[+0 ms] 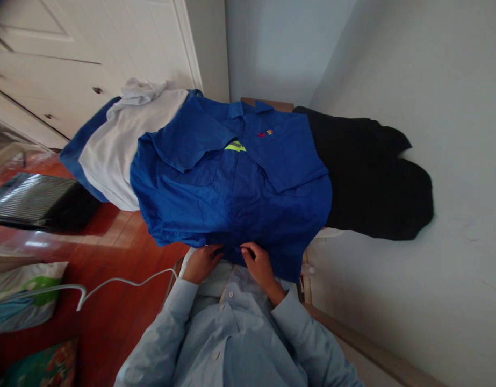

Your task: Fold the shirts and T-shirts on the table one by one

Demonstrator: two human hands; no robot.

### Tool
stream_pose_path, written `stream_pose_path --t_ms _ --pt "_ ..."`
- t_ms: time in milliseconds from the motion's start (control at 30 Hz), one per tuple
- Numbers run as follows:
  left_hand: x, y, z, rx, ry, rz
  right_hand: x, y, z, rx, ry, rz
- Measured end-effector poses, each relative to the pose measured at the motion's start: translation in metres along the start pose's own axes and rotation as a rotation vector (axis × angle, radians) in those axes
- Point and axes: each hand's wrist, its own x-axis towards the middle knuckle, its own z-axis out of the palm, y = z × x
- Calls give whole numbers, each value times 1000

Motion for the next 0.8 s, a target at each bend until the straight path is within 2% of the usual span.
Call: stream_pose_path --t_ms 133,233,367,467,600,800 --pt "1 -1 -6 -217 38 -63 5 4 -6 226 131 182" --pt "0 -2 -6 -215 29 -52 6 4 -5 291 146 222" --pt "-1 -1 2 -51 46 10 6 5 -3 322 117 217" --pt "-1 0 7 63 51 7 5 5 -2 315 94 193" --pt "1 1 10 12 69 6 4 7 0 279 36 152" --pt "-1 6 1 3 -11 25 0 5 3 146 -5 73"
